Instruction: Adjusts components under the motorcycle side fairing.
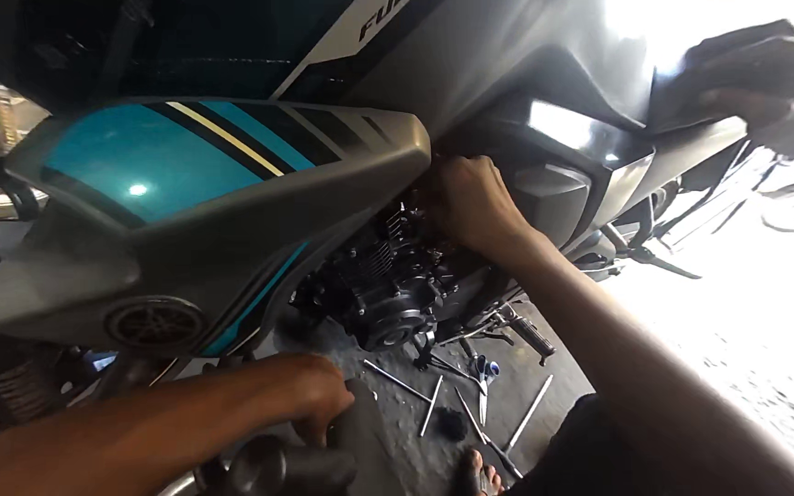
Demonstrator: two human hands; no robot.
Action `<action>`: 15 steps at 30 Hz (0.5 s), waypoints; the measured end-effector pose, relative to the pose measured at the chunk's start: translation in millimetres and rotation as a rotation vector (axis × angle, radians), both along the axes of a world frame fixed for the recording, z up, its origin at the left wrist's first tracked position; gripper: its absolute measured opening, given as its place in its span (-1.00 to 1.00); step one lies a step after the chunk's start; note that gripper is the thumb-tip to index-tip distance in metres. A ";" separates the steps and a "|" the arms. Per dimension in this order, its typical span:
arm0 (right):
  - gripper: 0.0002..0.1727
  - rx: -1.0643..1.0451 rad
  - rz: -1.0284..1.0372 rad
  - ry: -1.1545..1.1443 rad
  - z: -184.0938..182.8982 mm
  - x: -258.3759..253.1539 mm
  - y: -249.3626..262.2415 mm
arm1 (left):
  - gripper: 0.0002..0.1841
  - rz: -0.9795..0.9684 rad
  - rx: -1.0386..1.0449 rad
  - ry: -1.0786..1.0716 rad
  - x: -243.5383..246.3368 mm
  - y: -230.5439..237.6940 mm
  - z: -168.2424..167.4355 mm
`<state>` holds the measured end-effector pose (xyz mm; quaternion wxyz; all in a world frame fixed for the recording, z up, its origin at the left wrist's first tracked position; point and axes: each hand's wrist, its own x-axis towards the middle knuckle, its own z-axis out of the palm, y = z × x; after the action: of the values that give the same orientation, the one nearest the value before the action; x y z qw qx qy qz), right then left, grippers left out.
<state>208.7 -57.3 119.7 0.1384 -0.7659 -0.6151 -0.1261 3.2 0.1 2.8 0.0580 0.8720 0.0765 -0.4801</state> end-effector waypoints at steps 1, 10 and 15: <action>-0.87 0.036 0.089 -0.061 -3.9 10.8 0.4 | -0.33 0.002 -0.002 0.004 1.1 -1.3 0.6; -0.81 0.404 0.244 -0.132 -27.4 47.1 30.7 | -0.37 -0.025 -0.047 -0.006 2.5 -4.1 -4.2; -0.77 0.331 -0.054 0.040 -21.2 18.0 45.1 | -0.43 -0.033 -0.053 -0.016 2.0 -2.8 -5.4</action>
<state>226.8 -12.2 98.5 0.2714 -0.7513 -0.5622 -0.2142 5.3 -2.7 -2.6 0.0739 0.8751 0.0490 -0.4757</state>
